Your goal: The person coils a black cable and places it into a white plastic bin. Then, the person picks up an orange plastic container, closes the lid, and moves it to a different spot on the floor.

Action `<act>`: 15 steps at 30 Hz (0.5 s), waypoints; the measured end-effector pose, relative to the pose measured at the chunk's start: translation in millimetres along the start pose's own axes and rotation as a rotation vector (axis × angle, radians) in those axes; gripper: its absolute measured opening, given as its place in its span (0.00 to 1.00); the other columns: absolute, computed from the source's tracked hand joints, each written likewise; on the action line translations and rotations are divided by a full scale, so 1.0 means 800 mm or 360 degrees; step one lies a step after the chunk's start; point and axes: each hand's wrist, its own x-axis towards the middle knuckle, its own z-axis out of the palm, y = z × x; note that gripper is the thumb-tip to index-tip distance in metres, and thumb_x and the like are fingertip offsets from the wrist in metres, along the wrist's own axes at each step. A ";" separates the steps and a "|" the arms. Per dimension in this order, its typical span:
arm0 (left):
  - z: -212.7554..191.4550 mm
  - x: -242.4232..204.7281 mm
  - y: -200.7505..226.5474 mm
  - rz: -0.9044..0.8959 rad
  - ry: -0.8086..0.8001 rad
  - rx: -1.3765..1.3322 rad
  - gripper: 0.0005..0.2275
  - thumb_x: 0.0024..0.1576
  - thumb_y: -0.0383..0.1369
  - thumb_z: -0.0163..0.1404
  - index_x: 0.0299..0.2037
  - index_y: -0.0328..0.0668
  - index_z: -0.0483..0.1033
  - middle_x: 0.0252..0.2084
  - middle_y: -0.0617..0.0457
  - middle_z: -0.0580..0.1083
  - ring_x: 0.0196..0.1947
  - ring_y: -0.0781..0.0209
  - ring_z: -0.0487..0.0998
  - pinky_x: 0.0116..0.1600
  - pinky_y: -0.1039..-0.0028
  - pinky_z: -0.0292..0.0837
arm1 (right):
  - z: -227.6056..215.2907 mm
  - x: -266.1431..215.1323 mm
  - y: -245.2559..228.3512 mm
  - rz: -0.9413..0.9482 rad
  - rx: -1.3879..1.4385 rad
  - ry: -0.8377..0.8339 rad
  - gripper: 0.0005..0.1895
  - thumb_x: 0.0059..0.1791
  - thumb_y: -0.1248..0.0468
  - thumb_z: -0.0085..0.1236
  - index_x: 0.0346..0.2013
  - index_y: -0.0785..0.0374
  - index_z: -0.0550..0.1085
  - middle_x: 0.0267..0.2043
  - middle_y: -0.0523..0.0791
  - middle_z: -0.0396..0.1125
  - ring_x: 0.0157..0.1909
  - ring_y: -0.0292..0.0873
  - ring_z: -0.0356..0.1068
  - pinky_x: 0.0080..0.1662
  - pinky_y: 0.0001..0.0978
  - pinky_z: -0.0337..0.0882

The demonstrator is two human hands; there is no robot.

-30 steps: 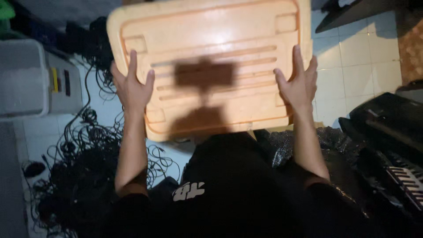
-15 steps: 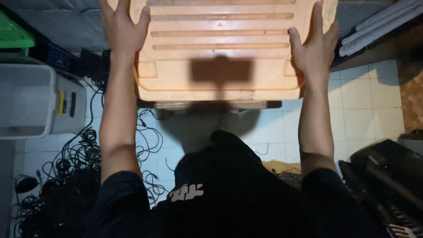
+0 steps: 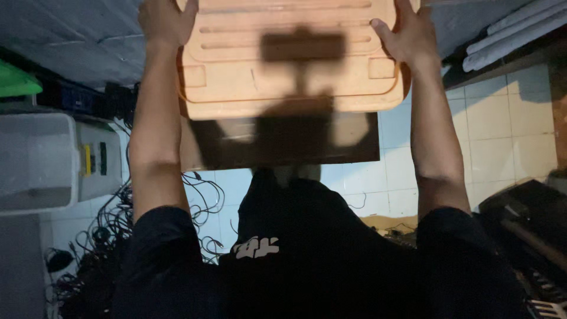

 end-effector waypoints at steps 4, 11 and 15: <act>0.025 -0.001 0.006 -0.0093 -0.0017 0.0124 0.27 0.65 0.54 0.53 0.71 0.54 0.69 0.65 0.19 0.57 0.54 0.09 0.63 0.52 0.35 0.66 | 0.022 -0.005 0.000 0.0077 -0.0092 0.0123 0.38 0.57 0.39 0.60 0.77 0.51 0.62 0.58 0.72 0.58 0.58 0.77 0.63 0.58 0.60 0.67; -0.004 -0.004 0.019 -0.0237 -0.0220 -0.0081 0.27 0.64 0.54 0.52 0.70 0.57 0.66 0.67 0.26 0.55 0.58 0.18 0.65 0.53 0.40 0.70 | 0.010 -0.009 -0.023 0.0264 -0.0125 -0.0060 0.40 0.56 0.36 0.53 0.77 0.48 0.57 0.64 0.67 0.53 0.64 0.74 0.60 0.55 0.61 0.67; -0.006 0.012 0.008 -0.0268 -0.0373 -0.0242 0.24 0.69 0.52 0.50 0.71 0.58 0.64 0.67 0.33 0.60 0.60 0.27 0.71 0.61 0.46 0.71 | 0.003 -0.003 -0.027 0.0352 -0.0105 -0.0136 0.40 0.55 0.36 0.53 0.76 0.48 0.56 0.66 0.67 0.51 0.65 0.73 0.59 0.58 0.59 0.66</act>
